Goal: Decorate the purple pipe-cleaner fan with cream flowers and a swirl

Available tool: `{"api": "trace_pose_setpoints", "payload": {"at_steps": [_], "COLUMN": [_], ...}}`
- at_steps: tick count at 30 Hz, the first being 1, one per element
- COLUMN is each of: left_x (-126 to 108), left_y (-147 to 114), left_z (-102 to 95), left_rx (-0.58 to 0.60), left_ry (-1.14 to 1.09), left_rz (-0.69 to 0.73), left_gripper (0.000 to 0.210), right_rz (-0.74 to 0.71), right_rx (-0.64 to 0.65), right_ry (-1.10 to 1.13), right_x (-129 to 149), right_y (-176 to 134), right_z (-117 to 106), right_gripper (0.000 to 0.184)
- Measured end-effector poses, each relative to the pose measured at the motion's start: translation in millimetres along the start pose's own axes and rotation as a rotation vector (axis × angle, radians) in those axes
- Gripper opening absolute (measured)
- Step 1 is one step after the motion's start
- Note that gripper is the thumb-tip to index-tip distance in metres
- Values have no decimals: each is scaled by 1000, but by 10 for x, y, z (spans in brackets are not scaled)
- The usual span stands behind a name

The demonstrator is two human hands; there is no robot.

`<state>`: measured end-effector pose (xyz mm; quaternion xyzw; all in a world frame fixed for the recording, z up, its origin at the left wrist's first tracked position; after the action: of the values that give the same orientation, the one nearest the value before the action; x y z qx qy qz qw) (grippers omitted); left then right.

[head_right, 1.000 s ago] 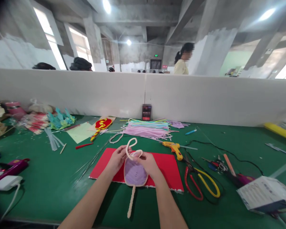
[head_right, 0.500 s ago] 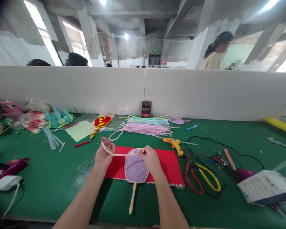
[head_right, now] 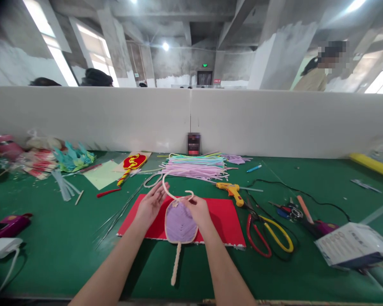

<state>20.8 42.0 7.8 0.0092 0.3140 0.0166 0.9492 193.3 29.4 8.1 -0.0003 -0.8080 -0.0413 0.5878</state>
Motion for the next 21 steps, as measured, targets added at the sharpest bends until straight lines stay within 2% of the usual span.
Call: {"api": "trace_pose_setpoints", "payload": {"at_steps": [3,7,12,21], "left_x": [119,163,149,103], "left_y": [-45,-55,-39,-83], "left_z": [32,14,-17,59], "left_rx": [72,116,122,146], "left_ry": [230,445,542,662], "left_rz": [-118,-64,-22,40], "left_gripper": [30,34,23,18], "right_rz": [30,59,77,84], "right_rx": [28,80,152,195], "right_ry": [78,148,197,374], "right_x": [-12,-41,-37,11], "right_y": [5,-1,-15,-42], "right_z": [7,4,13,47], "right_gripper": [29,28,27,32]}}
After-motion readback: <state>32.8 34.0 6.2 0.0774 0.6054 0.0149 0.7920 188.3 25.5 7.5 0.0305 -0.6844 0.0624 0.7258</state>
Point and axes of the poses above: each hand's wrist, its own y-axis towards the middle knuckle, its own z-axis out of the palm, x = y × z, the point moved 2 cm from there along y, towards the middle knuckle, and after that the axes turned 12 degrees about -y, right-handed, at the moved point
